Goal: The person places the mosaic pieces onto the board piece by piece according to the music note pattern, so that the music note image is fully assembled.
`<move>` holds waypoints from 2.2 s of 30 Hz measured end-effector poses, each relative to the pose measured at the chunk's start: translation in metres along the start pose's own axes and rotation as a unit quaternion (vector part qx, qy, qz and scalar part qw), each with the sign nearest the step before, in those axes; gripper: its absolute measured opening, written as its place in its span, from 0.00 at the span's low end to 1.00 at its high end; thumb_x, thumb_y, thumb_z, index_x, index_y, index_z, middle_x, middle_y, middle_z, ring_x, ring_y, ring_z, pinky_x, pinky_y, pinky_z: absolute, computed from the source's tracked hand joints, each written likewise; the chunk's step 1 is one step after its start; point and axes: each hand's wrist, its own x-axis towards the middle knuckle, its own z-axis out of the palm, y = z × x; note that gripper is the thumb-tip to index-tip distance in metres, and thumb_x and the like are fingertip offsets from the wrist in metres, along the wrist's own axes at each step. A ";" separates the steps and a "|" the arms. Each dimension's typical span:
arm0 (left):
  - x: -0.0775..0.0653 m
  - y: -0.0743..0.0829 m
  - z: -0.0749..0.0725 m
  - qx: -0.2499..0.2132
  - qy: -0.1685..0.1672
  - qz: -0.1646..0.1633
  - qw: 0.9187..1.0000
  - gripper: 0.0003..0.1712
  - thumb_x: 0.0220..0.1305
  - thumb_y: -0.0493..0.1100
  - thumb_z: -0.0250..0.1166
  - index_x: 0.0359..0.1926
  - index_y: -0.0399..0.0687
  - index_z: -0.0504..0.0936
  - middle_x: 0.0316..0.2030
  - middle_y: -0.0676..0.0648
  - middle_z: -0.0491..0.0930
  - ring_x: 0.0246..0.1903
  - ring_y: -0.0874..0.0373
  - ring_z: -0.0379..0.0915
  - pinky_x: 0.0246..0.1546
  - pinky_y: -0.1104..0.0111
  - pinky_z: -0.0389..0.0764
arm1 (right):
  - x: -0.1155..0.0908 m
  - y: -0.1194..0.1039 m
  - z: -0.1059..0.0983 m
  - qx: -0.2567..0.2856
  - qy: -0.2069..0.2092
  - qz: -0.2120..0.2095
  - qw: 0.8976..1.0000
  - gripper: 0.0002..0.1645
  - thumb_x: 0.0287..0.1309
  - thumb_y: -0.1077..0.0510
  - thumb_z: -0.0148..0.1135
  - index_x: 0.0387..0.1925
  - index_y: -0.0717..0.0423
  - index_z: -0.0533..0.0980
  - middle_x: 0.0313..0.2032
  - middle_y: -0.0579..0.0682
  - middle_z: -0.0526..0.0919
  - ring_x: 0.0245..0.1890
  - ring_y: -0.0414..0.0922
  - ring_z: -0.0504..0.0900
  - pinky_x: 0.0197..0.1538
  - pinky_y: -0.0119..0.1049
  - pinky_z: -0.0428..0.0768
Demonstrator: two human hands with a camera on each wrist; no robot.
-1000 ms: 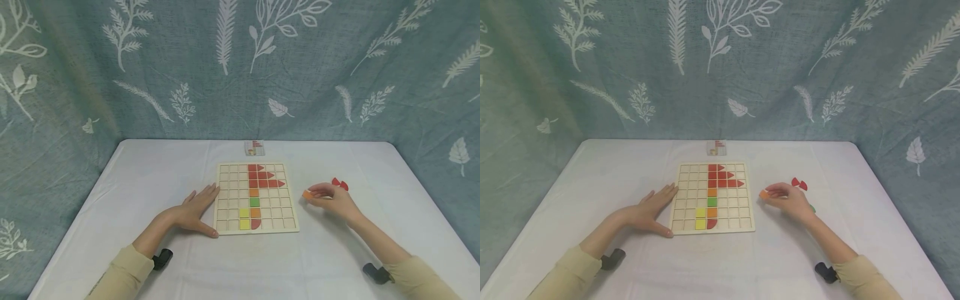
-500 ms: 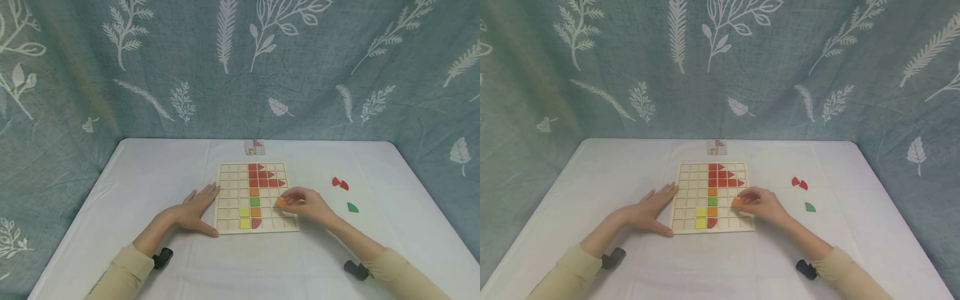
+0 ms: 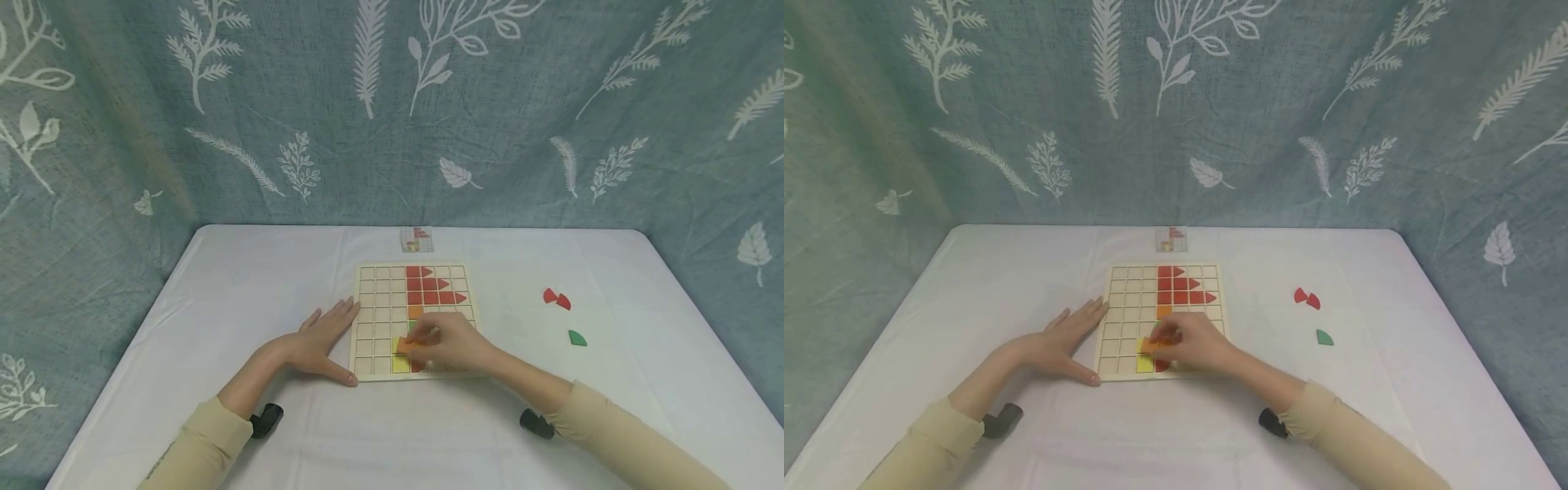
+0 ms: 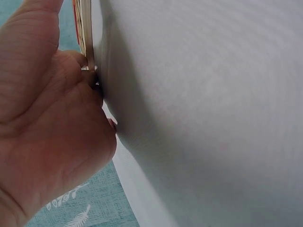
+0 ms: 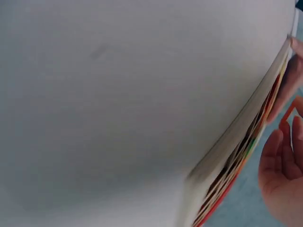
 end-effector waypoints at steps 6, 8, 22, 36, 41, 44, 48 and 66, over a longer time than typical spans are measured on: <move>-0.002 0.000 -0.002 -0.008 -0.006 0.001 1.000 0.73 0.46 0.67 0.74 0.76 0.37 0.39 0.76 0.38 0.36 0.75 0.45 0.27 0.71 0.45 0.32 | 0.020 -0.015 0.013 -0.069 -0.038 -0.069 0.994 0.04 0.57 0.53 0.71 0.34 0.45 0.83 0.31 0.34 0.81 0.27 0.34 0.77 0.36 0.30 0.79; -0.003 0.000 -0.003 -0.011 -0.007 0.001 1.000 0.73 0.46 0.66 0.74 0.76 0.37 0.39 0.76 0.38 0.36 0.75 0.45 0.28 0.71 0.44 0.32 | 0.024 -0.018 0.016 -0.089 -0.041 -0.086 0.991 0.03 0.57 0.54 0.70 0.33 0.47 0.84 0.31 0.36 0.82 0.27 0.34 0.77 0.37 0.29 0.78; -0.003 -0.001 -0.005 -0.017 -0.008 0.007 1.000 0.73 0.46 0.66 0.74 0.76 0.37 0.40 0.76 0.37 0.36 0.75 0.45 0.28 0.71 0.44 0.32 | 0.028 -0.023 0.016 -0.119 -0.033 -0.088 0.988 0.02 0.57 0.57 0.69 0.33 0.49 0.86 0.34 0.38 0.84 0.38 0.37 0.77 0.47 0.34 0.77; -0.003 0.000 -0.006 -0.015 -0.006 0.001 1.000 0.74 0.44 0.68 0.74 0.76 0.37 0.40 0.76 0.37 0.36 0.75 0.44 0.29 0.71 0.45 0.32 | -0.035 0.020 -0.039 -0.044 0.073 0.034 0.996 0.08 0.59 0.56 0.68 0.41 0.48 0.84 0.38 0.38 0.84 0.38 0.40 0.79 0.43 0.37 0.81; -0.005 -0.001 -0.007 -0.015 -0.003 0.003 1.000 0.74 0.45 0.67 0.74 0.76 0.35 0.40 0.76 0.36 0.37 0.75 0.43 0.29 0.71 0.43 0.32 | -0.067 0.045 -0.068 -0.087 0.130 0.085 0.984 0.11 0.57 0.59 0.69 0.44 0.52 0.83 0.41 0.43 0.85 0.40 0.43 0.80 0.42 0.38 0.81; -0.006 -0.001 -0.007 -0.016 -0.002 0.006 1.000 0.73 0.45 0.67 0.75 0.76 0.35 0.41 0.76 0.35 0.37 0.75 0.42 0.29 0.71 0.43 0.33 | -0.088 0.059 -0.086 -0.115 0.149 0.110 0.976 0.11 0.58 0.60 0.68 0.44 0.55 0.82 0.40 0.46 0.85 0.39 0.45 0.80 0.39 0.37 0.81; -0.005 0.000 -0.008 -0.017 -0.001 0.006 1.000 0.73 0.45 0.66 0.75 0.76 0.35 0.41 0.76 0.35 0.38 0.75 0.42 0.30 0.71 0.43 0.33 | -0.116 0.072 -0.107 -0.132 0.165 0.158 0.965 0.12 0.59 0.58 0.67 0.43 0.58 0.81 0.33 0.47 0.82 0.34 0.45 0.77 0.33 0.32 0.78; -0.001 0.001 -0.007 -0.018 -0.003 0.009 1.000 0.74 0.44 0.67 0.74 0.76 0.34 0.41 0.76 0.35 0.38 0.75 0.43 0.30 0.71 0.43 0.34 | -0.137 0.093 -0.127 -0.145 0.166 0.212 0.952 0.22 0.58 0.57 0.68 0.50 0.65 0.75 0.39 0.56 0.82 0.40 0.52 0.78 0.41 0.42 0.78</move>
